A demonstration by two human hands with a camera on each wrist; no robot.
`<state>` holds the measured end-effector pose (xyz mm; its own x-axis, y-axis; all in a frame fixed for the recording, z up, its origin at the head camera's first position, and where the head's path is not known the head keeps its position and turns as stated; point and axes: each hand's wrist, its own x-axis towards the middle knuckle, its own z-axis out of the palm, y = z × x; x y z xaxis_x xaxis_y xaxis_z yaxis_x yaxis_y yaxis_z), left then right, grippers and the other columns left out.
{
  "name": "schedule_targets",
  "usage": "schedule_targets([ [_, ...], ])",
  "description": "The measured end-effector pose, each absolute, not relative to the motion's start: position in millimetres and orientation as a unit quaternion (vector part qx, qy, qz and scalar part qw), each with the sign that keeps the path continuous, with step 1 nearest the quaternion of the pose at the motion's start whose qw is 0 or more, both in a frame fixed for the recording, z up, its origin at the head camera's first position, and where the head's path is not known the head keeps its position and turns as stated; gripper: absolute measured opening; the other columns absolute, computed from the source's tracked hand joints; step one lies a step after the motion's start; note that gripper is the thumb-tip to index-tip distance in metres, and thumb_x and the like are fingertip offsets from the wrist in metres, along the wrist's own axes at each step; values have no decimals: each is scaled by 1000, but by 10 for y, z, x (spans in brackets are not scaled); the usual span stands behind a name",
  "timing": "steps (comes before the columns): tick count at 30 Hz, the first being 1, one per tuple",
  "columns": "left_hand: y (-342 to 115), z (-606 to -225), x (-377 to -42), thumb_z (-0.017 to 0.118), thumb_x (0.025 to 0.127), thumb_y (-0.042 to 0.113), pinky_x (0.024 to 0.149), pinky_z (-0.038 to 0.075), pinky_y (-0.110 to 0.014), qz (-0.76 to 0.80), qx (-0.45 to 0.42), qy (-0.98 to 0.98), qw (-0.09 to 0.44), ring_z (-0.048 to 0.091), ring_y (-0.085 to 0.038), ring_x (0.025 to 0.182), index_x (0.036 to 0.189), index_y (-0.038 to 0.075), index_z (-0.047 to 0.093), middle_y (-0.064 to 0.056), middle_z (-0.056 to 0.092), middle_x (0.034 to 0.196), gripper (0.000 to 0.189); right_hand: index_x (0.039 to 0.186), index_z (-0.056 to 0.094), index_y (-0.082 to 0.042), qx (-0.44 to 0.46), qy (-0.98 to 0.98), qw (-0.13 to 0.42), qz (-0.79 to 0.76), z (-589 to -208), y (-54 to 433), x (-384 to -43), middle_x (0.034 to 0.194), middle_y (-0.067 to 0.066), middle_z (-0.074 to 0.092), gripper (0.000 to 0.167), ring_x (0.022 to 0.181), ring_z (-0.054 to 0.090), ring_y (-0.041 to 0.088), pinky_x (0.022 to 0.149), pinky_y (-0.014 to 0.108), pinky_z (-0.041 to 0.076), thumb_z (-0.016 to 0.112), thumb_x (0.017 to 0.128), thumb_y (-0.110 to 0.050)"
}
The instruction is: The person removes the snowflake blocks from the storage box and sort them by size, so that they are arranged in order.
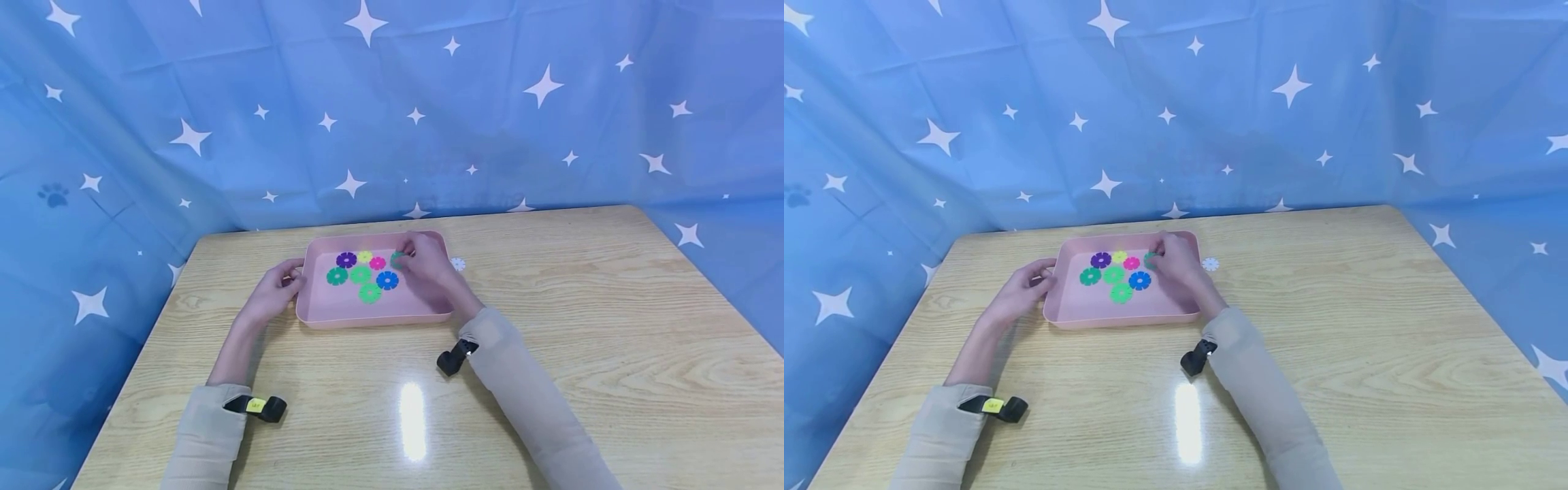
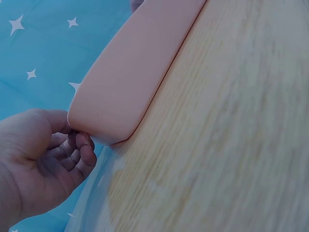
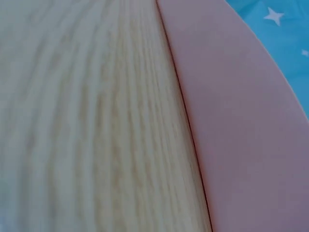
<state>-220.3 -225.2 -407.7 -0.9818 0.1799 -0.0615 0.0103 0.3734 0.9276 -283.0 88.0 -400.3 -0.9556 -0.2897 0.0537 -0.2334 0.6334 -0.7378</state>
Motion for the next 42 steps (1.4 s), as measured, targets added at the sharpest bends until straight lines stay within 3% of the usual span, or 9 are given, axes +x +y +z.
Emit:
schedule_targets([
  [6, -2248, -4073, -2195, 48, 105, 4, 63, 45, -25, 560, 59, 823, 78, 48, -16, 80, 149, -7, 38, -12, 42, 102, 46, 111, 62, -4, -124, 875, 22, -467, -3940, 1008, -2776, 102, 11, 65, 15, 90, 62, 24, 78, 33, 53, 67, 98, -10],
  [17, -2253, -4076, -2191, 49, 105, 4, 63, 45, -24, 559, 61, 823, 74, 48, -14, 78, 148, -8, 40, -11, 43, 101, 46, 114, 61, -1, -107, 848, -18, -518, -3849, 1301, -2784, 100, 15, 65, 19, 81, 68, 32, 70, 30, 58, 67, 98, -10],
  [20, -2257, -4077, -2191, 49, 104, 4, 63, 45, -24, 559, 61, 824, 73, 48, -14, 78, 148, -7, 40, -10, 43, 101, 46, 115, 60, 0, -105, 847, -19, -521, -3811, 1379, -2770, 101, 16, 65, 20, 82, 68, 34, 71, 31, 58, 66, 98, -9],
  [27, -2262, -4084, -2203, 49, 104, 4, 65, 47, -24, 564, 56, 820, 76, 49, -14, 80, 148, -7, 39, -10, 43, 101, 47, 117, 59, 1, -97, 853, -18, -512, -3768, 1581, -2741, 103, 17, 64, 22, 82, 68, 26, 76, 39, 60, 64, 100, -11],
  [32, -2264, -4088, -2211, 50, 104, 4, 64, 47, -24, 566, 54, 819, 76, 49, -14, 80, 148, -7, 40, -10, 44, 101, 46, 118, 58, 2, -92, 861, -8, -499, -3774, 1751, -2742, 102, 19, 62, 21, 87, 68, 31, 81, 47, 58, 61, 101, -10],
  [42, -2266, -4085, -2204, 51, 104, 5, 62, 45, -24, 565, 52, 820, 79, 48, -14, 78, 149, -6, 40, -10, 44, 101, 47, 119, 58, 4, -65, 888, 13, -454, -3849, 2073, -2744, 102, 23, 65, 21, 88, 69, 34, 81, 43, 58, 58, 102, -8],
])
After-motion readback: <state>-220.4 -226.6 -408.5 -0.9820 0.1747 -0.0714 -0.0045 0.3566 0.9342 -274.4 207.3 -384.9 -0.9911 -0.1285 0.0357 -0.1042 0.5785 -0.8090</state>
